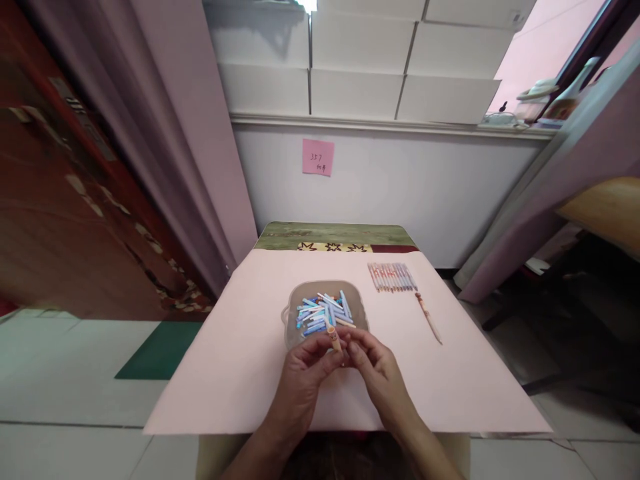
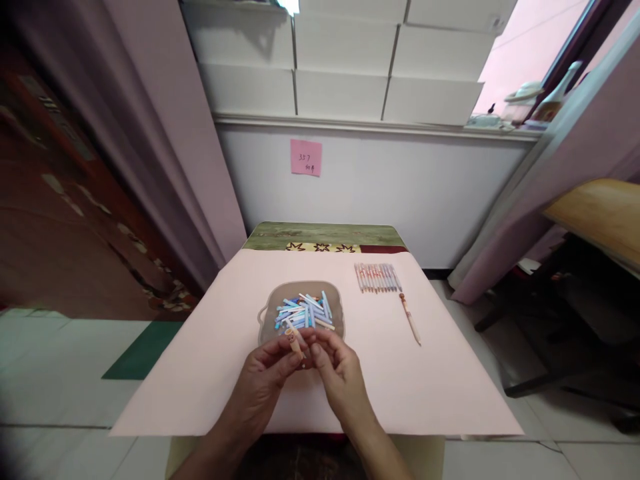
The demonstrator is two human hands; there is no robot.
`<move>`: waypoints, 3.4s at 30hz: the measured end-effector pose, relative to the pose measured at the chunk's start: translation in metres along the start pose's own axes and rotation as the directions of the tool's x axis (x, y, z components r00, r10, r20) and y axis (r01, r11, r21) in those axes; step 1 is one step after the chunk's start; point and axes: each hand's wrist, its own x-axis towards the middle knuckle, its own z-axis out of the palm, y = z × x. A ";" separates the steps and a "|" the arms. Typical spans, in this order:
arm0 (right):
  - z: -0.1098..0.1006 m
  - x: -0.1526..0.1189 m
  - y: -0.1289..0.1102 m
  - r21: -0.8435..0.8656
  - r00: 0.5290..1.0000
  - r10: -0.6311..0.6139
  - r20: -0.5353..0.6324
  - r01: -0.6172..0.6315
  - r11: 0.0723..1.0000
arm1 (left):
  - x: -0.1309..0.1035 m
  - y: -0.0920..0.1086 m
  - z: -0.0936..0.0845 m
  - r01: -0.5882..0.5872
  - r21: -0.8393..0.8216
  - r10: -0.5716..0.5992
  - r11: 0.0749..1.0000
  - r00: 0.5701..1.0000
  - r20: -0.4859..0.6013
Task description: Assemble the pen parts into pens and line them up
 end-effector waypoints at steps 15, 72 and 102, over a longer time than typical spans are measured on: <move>-0.003 -0.001 0.017 0.125 0.985 0.073 -0.158 -0.054 0.991 | -0.003 0.007 -0.011 -0.156 0.220 0.163 0.963 0.987 -0.011; -0.008 -0.015 -0.009 -0.802 0.839 -0.542 0.047 0.356 0.481 | 0.011 -0.006 -0.014 0.069 -0.351 -0.174 0.934 0.946 -0.275; 0.005 -0.019 0.017 -0.870 0.907 -0.421 0.021 0.224 0.440 | 0.009 -0.014 -0.001 0.063 -0.525 -0.253 0.849 0.921 -0.297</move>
